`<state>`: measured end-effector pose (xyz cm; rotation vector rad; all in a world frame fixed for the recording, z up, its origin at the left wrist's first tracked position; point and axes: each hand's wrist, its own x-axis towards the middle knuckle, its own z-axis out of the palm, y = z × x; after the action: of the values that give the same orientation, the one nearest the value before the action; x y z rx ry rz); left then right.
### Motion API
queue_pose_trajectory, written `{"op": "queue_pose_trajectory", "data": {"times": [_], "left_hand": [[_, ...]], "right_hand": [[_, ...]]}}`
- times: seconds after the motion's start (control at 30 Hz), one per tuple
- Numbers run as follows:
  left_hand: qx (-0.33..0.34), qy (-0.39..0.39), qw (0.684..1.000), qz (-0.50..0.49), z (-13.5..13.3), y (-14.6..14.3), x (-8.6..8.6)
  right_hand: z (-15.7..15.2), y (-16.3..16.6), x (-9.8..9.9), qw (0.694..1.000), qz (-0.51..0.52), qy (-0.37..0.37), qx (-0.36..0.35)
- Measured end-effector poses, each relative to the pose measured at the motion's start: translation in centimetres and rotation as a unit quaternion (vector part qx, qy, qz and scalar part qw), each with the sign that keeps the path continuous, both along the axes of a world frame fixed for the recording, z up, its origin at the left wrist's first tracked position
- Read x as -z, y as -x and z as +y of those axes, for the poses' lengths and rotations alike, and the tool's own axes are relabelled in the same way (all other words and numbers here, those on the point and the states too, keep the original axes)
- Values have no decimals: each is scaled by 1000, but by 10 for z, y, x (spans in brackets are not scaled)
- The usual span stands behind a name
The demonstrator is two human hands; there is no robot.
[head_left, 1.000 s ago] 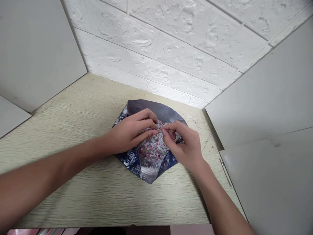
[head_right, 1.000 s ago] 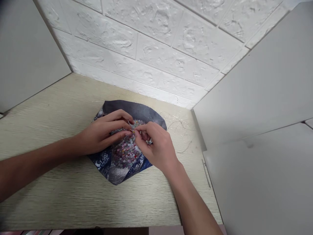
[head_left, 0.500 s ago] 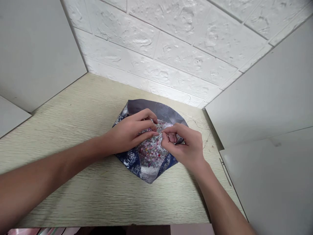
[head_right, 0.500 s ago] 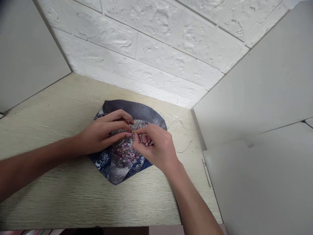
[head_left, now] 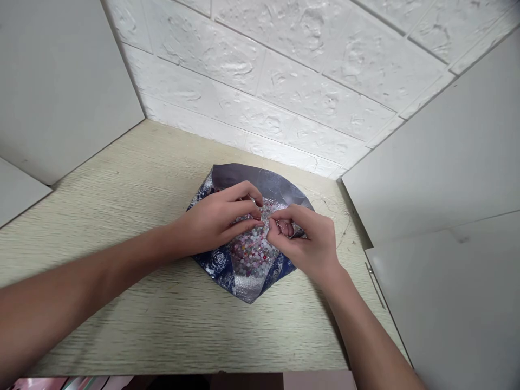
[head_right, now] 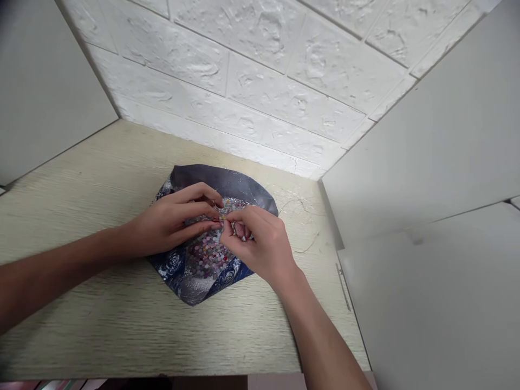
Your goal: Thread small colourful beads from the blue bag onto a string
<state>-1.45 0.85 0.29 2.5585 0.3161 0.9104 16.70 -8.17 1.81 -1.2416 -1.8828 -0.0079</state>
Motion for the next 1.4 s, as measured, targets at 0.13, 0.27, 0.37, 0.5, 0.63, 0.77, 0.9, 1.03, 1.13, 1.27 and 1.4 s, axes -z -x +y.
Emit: {"op": "queue_pose_trajectory", "data": {"times": [0.13, 0.27, 0.37, 0.5, 0.63, 0.77, 0.9, 1.03, 1.13, 1.27, 1.4], "left_hand": [[1, 2, 1000, 0, 0, 0, 0], [0, 0, 1000, -4, -1, 0, 0], [2, -4, 1000, -5, -1, 0, 0], [2, -7, 1000, 0, -1, 0, 1], [1, -5, 1000, 3, -1, 0, 1], [-1, -7, 1000, 3, -1, 0, 0], [-1, -14, 1000, 2, -1, 0, 0], [0, -20, 1000, 5, -1, -1, 1], [2, -20, 1000, 10, -1, 0, 2], [4, -18, 1000, 13, -1, 1, 2], [5, -15, 1000, 16, 0, 1, 1]], "right_hand": [[0, -1, 1, 1000, -4, -3, -4], [0, -1, 1, 1000, -3, -11, 2], [0, -1, 1, 1000, -4, -13, 5], [0, -1, 2, 1000, -6, -10, 3], [0, -2, 2, 1000, -12, -11, 7], [1, -2, 3, 1000, -11, -10, 4], [0, -2, 3, 1000, -14, -11, 4], [0, -1, 2, 1000, -16, -8, -1], [1, -1, 2, 1000, -16, 6, -11], [0, -2, 2, 999, -14, 20, -27], [-1, -2, 3, 999, -6, 33, -43]]}}
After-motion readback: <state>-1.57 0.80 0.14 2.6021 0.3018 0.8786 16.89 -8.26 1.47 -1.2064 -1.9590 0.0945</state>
